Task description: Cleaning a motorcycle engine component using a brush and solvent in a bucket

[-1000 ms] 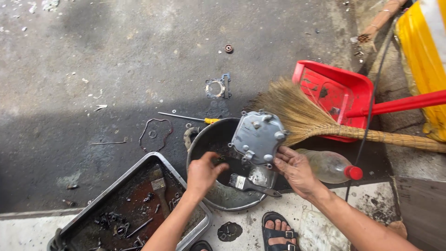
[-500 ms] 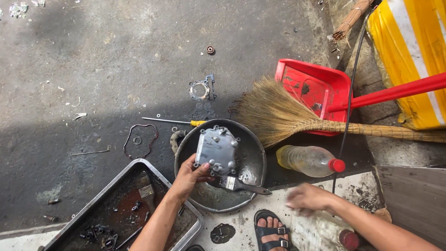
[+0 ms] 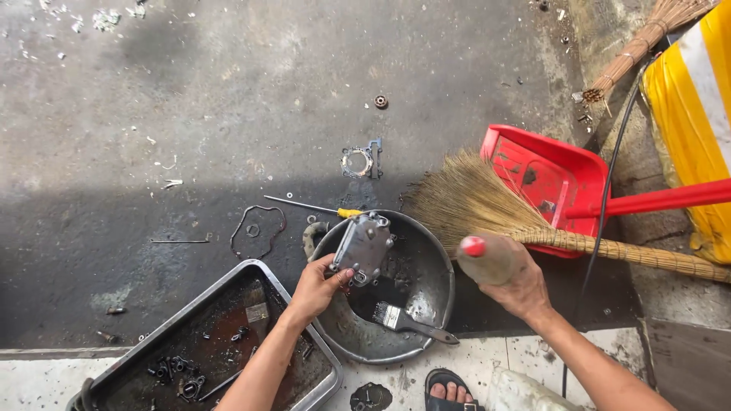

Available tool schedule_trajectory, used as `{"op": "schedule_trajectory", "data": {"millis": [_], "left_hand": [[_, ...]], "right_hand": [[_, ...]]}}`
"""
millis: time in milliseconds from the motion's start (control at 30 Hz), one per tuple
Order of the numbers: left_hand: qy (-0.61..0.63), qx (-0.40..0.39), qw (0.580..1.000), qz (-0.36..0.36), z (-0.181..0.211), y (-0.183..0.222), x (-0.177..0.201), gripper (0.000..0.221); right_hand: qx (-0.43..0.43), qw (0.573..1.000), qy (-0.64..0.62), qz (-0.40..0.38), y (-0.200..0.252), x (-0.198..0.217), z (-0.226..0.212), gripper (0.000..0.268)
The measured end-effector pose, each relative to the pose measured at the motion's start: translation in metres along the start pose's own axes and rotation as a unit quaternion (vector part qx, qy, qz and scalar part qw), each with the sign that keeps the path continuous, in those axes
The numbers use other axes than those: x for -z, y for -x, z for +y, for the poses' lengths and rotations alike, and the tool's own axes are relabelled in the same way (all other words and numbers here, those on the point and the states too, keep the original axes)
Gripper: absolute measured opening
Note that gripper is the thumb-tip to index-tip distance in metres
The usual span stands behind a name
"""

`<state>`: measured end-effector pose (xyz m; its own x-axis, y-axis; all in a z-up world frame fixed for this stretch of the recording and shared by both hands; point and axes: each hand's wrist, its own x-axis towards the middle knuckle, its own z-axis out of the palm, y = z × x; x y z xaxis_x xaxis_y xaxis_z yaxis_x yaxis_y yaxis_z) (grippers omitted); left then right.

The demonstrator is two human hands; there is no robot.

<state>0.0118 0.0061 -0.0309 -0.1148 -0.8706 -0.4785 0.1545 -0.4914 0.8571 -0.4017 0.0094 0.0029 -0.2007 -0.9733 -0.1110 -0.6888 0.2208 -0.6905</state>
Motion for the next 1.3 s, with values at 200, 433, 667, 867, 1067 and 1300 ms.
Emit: {"op": "schedule_trajectory", "data": {"millis": [200,433,667,867,1067,1300], "left_hand": [[-0.176,-0.027,0.984,0.01,0.034,0.007,-0.003,0.037],[-0.181,-0.011,0.983,0.026,0.032,0.008,-0.002,0.051],[-0.074,0.02,0.997,0.026,0.025,0.007,-0.003,0.054],[-0.023,0.037,0.999,0.005,0.034,0.013,-0.004,0.056],[0.035,0.04,0.999,-0.01,0.018,0.007,0.006,0.057],[0.081,0.065,0.994,-0.038,-0.03,-0.011,0.035,0.058]], "right_hand": [[0.222,0.838,0.476,-0.148,-0.018,0.029,-0.075,0.099],[0.254,0.732,0.604,-0.186,-0.003,0.059,-0.142,0.096],[0.267,0.734,0.578,-0.238,0.012,0.067,-0.188,0.101],[0.292,0.741,0.583,-0.162,0.003,0.074,-0.169,0.086],[0.289,0.747,0.57,-0.185,0.01,0.079,-0.172,0.069],[0.293,0.763,0.547,-0.182,0.017,0.088,-0.18,0.079]]}}
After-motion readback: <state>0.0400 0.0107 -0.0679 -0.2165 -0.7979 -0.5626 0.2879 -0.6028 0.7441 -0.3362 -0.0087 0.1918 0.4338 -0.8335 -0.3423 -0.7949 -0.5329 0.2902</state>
